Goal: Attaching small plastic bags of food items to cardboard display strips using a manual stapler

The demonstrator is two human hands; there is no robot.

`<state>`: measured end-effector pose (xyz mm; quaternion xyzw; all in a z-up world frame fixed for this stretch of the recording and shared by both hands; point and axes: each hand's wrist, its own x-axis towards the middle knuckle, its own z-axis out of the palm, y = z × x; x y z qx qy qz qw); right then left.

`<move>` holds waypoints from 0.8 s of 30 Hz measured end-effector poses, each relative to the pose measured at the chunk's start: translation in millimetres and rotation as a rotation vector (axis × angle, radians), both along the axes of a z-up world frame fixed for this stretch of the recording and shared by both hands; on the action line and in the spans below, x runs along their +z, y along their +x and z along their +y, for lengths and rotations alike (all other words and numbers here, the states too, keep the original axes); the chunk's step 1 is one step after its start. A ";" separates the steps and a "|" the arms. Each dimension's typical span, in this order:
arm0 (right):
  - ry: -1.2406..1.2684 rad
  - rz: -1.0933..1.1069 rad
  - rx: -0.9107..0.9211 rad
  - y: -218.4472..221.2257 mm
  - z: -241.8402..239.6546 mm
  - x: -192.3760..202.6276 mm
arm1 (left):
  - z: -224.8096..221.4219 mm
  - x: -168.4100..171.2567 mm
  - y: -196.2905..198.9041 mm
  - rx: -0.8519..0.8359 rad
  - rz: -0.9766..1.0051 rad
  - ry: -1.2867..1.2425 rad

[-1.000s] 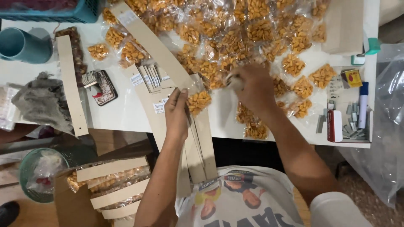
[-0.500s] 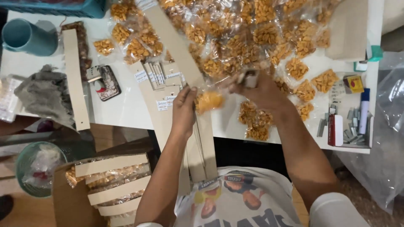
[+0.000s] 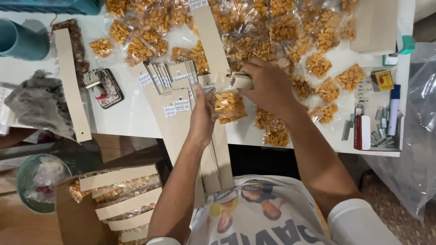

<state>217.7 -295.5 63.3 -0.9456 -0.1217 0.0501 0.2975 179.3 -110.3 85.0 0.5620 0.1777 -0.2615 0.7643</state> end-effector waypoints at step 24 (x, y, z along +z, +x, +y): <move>1.183 0.117 -0.391 35.8 72.7 -32.4 | 5.5 -78.1 -5.6 -0.048 -0.697 0.536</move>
